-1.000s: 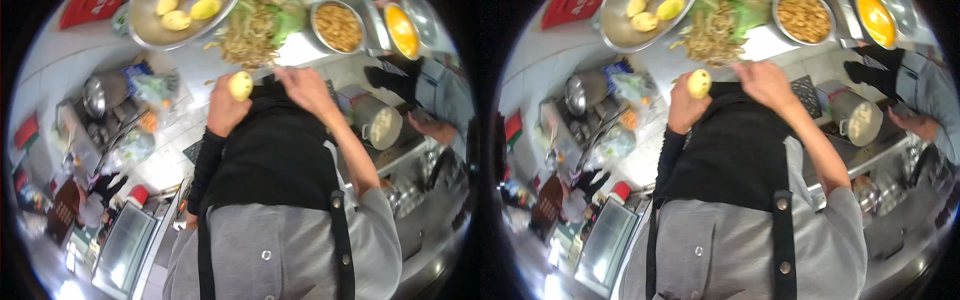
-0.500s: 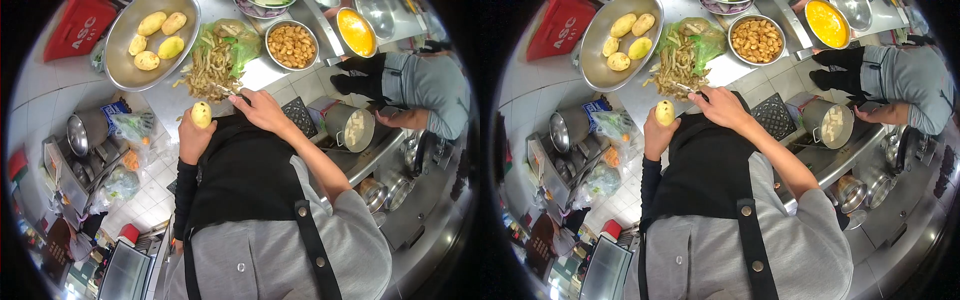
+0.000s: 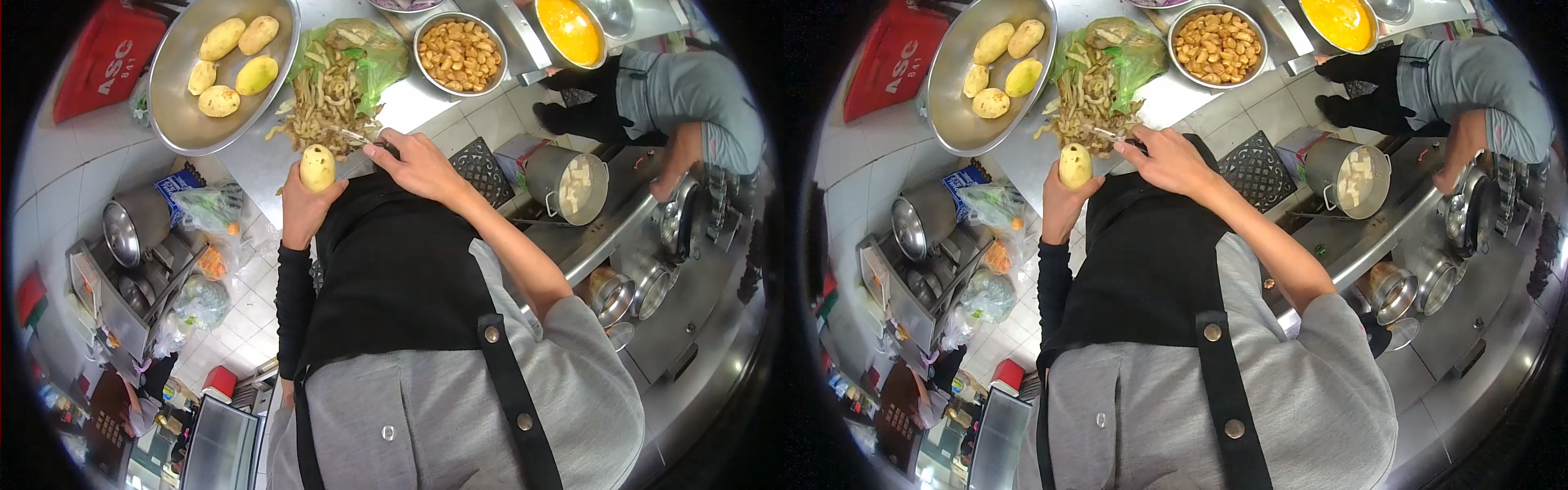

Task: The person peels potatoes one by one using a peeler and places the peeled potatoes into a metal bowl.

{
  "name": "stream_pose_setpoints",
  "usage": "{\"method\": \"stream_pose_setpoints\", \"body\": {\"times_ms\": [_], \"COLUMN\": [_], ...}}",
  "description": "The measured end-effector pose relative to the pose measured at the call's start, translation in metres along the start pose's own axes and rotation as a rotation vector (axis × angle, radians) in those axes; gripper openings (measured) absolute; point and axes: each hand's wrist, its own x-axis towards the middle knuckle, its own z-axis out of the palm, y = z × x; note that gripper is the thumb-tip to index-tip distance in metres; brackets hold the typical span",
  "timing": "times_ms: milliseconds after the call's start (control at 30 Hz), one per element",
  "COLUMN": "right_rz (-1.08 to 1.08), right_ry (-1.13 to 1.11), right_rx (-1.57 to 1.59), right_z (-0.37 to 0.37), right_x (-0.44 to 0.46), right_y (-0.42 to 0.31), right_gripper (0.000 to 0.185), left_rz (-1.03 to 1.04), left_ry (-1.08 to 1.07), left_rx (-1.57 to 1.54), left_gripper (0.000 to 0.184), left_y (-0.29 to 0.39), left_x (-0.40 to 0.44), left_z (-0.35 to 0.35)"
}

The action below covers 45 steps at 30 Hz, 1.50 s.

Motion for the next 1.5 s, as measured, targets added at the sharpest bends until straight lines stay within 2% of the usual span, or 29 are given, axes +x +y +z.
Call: {"method": "stream_pose_setpoints", "body": {"times_ms": [100, 267, 400, 500, 667, 767, 800, 867, 967, 1000, 1067, 1133, 1167, 1233, 1333, 1433, 1500], "right_rz": [-0.029, 0.000, 0.020, -0.006, 0.021, 0.074, 0.049, 0.000, -0.146, -0.059, 0.077, -0.062, -0.131, -0.435, -0.442, -0.429, -0.182], "right_ry": [0.027, 0.032, 0.010, -0.009, -0.015, -0.106, -0.120, -0.145, -0.105, -0.216, -0.399, -0.404, -0.402, -0.269, -0.152, 0.083, 0.001], "right_rx": [0.098, 0.049, 0.029, -0.013, -0.028, 0.224, 0.220, 0.211, 0.470, 0.549, 0.666, 0.608, 0.580, 0.435, 0.187, 0.062, -0.002], "right_z": [0.007, 0.011, 0.006, 0.003, 0.007, 0.018, 0.022, 0.032, 0.043, 0.033, 0.021, 0.022, 0.022, 0.028, 0.020, 0.019, 0.011], "right_x": [0.002, 0.011, 0.011, 0.008, 0.008, 0.011, 0.010, 0.008, 0.016, 0.014, 0.015, 0.022, 0.026, 0.039, 0.040, 0.033, 0.024], "right_y": [0.008, 0.017, 0.011, 0.001, 0.000, 0.012, 0.009, 0.001, 0.013, 0.005, -0.002, -0.004, -0.006, -0.005, -0.008, -0.009, -0.016], "right_gripper": [0.046, 0.046, 0.049, 0.051, 0.052, 0.053, 0.053, 0.056, 0.056, 0.054, 0.051, 0.053, 0.054, 0.056, 0.059, 0.053, 0.048], "left_rz": [0.027, 0.173, 0.194, 0.288, 0.151, 0.166, 0.183, 0.263, 0.278, 0.265, 0.136, 0.035, 0.015, -0.020, -0.002, 0.028, 0.081], "left_ry": [-0.006, -0.015, -0.001, 0.033, 0.045, 0.090, 0.104, 0.053, -0.042, -0.076, -0.268, -0.482, -0.506, -0.554, -0.481, -0.366, -0.226], "left_rx": [-0.093, -0.159, -0.039, 0.148, 0.166, 0.116, 0.086, 0.114, 0.031, -0.020, -0.367, -0.682, -0.710, -0.764, -0.726, -0.674, -0.334], "left_gripper": [0.070, 0.078, 0.087, 0.085, 0.083, 0.082, 0.082, 0.082, 0.086, 0.088, 0.085, 0.077, 0.077, 0.077, 0.076, 0.070, 0.067], "left_y": [-0.005, 0.001, 0.005, -0.004, 0.013, 0.012, 0.012, 0.015, 0.012, 0.008, 0.004, 0.014, 0.014, 0.015, 0.029, 0.022, 0.020], "left_x": [0.003, 0.000, -0.001, 0.003, -0.005, -0.010, -0.011, -0.015, -0.015, -0.015, -0.010, -0.010, -0.011, -0.009, -0.011, -0.013, -0.013], "left_z": [0.002, -0.003, -0.004, 0.000, 0.002, 0.008, 0.010, 0.011, -0.002, -0.009, -0.025, -0.033, -0.033, -0.033, -0.036, -0.035, -0.031]}}
